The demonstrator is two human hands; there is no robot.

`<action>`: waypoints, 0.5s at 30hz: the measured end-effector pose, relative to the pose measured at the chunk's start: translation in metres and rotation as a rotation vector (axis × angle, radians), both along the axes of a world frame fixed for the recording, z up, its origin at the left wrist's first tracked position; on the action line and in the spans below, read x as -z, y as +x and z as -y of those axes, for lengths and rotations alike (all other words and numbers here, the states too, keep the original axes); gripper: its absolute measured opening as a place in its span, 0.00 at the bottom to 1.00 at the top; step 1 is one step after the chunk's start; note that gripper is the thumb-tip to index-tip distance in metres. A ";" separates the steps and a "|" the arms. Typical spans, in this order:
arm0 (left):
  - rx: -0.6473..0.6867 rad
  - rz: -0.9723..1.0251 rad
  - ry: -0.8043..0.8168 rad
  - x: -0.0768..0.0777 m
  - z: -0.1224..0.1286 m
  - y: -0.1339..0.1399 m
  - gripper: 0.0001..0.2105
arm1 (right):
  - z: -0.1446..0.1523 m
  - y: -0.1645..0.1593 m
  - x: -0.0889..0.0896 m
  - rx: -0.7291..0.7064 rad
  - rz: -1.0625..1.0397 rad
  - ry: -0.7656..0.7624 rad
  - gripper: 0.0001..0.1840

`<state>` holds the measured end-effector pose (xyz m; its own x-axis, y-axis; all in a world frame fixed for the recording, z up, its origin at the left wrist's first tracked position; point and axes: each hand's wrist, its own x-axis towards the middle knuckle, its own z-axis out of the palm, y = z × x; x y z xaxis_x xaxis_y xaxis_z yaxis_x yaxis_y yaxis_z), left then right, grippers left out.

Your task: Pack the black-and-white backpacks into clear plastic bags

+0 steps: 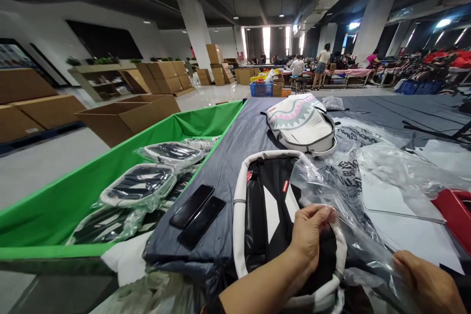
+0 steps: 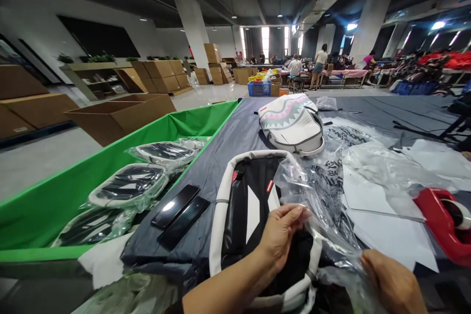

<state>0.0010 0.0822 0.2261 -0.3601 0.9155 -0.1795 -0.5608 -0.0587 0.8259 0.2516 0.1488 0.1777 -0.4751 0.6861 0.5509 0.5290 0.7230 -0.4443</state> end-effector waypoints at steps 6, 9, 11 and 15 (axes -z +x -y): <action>0.032 -0.654 0.283 0.000 0.013 0.000 0.14 | 0.028 -0.028 -0.022 0.112 -0.148 0.149 0.19; -0.033 -0.444 0.069 0.010 0.026 0.015 0.18 | 0.042 -0.062 -0.020 -0.020 -0.196 -0.095 0.18; -0.047 -0.411 0.014 0.016 0.032 0.017 0.21 | 0.045 -0.081 -0.015 -0.129 -0.272 -0.402 0.18; -0.187 -0.655 -0.092 0.036 0.042 -0.017 0.27 | 0.031 -0.091 -0.008 -0.102 -0.473 -0.978 0.28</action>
